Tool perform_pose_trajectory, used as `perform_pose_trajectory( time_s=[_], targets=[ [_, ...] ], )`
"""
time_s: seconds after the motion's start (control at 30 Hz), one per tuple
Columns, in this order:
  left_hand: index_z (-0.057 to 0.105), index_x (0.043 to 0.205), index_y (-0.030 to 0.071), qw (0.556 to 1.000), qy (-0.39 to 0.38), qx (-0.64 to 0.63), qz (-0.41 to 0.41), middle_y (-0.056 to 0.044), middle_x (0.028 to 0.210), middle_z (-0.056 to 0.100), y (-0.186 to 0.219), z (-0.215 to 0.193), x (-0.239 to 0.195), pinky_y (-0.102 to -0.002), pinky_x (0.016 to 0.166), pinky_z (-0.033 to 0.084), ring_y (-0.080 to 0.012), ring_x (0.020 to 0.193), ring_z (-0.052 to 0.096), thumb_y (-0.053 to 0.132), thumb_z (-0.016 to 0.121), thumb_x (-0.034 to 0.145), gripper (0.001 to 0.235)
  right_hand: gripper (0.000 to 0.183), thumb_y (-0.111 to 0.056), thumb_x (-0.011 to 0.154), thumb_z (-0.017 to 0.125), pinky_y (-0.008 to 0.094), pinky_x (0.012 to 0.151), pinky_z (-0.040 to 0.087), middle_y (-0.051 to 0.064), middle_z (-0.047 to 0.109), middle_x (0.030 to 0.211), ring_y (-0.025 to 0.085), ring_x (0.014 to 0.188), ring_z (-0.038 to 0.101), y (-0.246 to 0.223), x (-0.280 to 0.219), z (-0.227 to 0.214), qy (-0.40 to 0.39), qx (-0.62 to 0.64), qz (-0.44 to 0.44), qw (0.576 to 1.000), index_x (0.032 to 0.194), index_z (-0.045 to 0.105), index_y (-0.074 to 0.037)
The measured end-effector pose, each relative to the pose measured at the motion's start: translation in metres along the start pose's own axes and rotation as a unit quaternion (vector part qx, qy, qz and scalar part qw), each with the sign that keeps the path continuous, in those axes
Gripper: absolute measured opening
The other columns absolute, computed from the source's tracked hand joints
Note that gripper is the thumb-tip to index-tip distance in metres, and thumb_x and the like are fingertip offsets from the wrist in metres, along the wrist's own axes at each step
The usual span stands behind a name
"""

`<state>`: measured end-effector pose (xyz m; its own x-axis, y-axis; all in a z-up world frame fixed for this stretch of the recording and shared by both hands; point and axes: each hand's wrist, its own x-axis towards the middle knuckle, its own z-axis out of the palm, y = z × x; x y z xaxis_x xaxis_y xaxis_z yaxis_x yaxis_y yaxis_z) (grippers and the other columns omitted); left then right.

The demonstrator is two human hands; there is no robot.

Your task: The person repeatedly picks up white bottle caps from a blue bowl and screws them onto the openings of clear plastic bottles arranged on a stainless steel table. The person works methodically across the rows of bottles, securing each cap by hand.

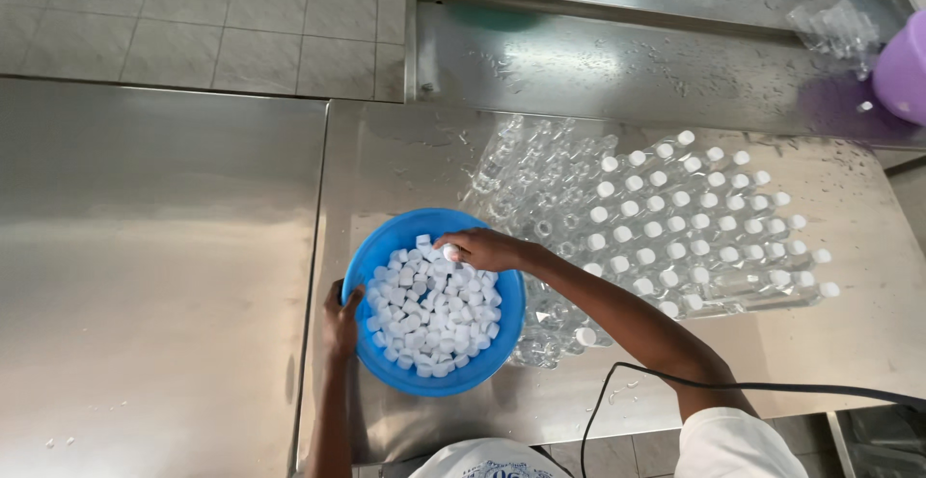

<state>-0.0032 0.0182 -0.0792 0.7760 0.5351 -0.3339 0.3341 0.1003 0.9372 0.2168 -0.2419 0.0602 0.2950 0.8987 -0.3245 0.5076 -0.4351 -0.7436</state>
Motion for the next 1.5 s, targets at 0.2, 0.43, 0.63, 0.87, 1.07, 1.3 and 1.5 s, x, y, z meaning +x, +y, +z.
perform_pose_trajectory(
  time_s=[0.2,0.43,0.63,0.87,1.07,1.3,1.5],
  targets=[
    [0.077,0.121,0.012,1.0,0.008,0.018,-0.015,-0.019,0.099,0.073,0.029,-0.003,-0.017,-0.054,0.087,0.051,-0.0295,0.092,0.063,0.037,0.076,0.095,0.036,0.041,-0.019,0.114,0.059,0.037,0.084,0.065,0.018,0.08,0.115,0.02,0.091,0.075,0.043,-0.089,-0.1,0.173,0.163,0.069,0.969,0.153,0.058,-0.009],
    [0.07,0.128,0.001,0.996,0.003,-0.005,-0.091,-0.022,0.115,0.078,0.058,-0.001,-0.024,-0.05,0.082,0.06,-0.0385,0.103,0.074,0.035,0.069,0.092,0.049,0.031,-0.032,0.106,0.071,0.044,0.104,0.056,0.005,0.075,0.138,0.031,0.127,0.074,0.16,-0.173,-0.209,0.374,0.041,0.154,0.913,0.134,0.071,-0.018],
    [0.07,0.129,0.001,0.995,0.011,0.016,-0.101,-0.022,0.113,0.076,0.039,-0.003,-0.018,-0.05,0.083,0.058,-0.0379,0.103,0.072,0.034,0.069,0.094,0.049,0.031,-0.03,0.102,0.077,0.042,0.106,0.047,0.001,0.078,0.136,0.024,0.129,0.07,0.213,-0.177,-0.221,0.34,0.019,0.233,0.911,0.13,0.079,-0.017],
    [0.068,0.128,0.001,0.993,0.016,-0.002,-0.119,-0.02,0.114,0.074,0.056,-0.001,-0.024,-0.05,0.083,0.059,-0.0377,0.103,0.07,0.032,0.068,0.097,0.044,0.037,-0.026,0.111,0.062,0.033,0.092,0.045,0.007,0.077,0.131,0.019,0.117,0.072,0.208,-0.175,-0.236,0.27,0.114,0.263,0.919,0.144,0.073,-0.017],
    [0.067,0.131,0.001,0.991,0.025,0.011,-0.13,-0.021,0.118,0.074,0.054,-0.001,-0.023,-0.051,0.086,0.059,-0.0387,0.105,0.07,0.033,0.069,0.096,0.047,0.045,-0.041,0.11,0.057,0.035,0.104,0.042,0.007,0.079,0.124,0.015,0.114,0.076,0.208,-0.17,-0.252,0.194,0.146,0.284,0.927,0.146,0.072,-0.019],
    [0.069,0.13,0.001,0.992,0.022,0.014,-0.124,-0.022,0.118,0.075,0.054,-0.001,-0.022,-0.052,0.086,0.059,-0.0408,0.106,0.071,0.033,0.069,0.094,0.049,0.03,-0.031,0.102,0.074,0.038,0.095,0.051,0.007,0.076,0.113,0.022,0.096,0.075,0.238,-0.162,-0.25,0.217,0.227,0.259,0.913,0.126,0.077,-0.013],
    [0.069,0.131,0.0,0.994,0.016,-0.013,-0.107,-0.022,0.118,0.077,0.059,0.003,-0.025,-0.05,0.087,0.062,-0.0392,0.106,0.074,0.034,0.07,0.092,0.052,0.021,-0.005,0.105,0.07,0.039,0.095,0.059,0.009,0.076,0.105,0.018,0.091,0.072,0.276,-0.154,-0.243,0.245,0.18,0.219,0.927,0.125,0.077,-0.007]
  ],
)
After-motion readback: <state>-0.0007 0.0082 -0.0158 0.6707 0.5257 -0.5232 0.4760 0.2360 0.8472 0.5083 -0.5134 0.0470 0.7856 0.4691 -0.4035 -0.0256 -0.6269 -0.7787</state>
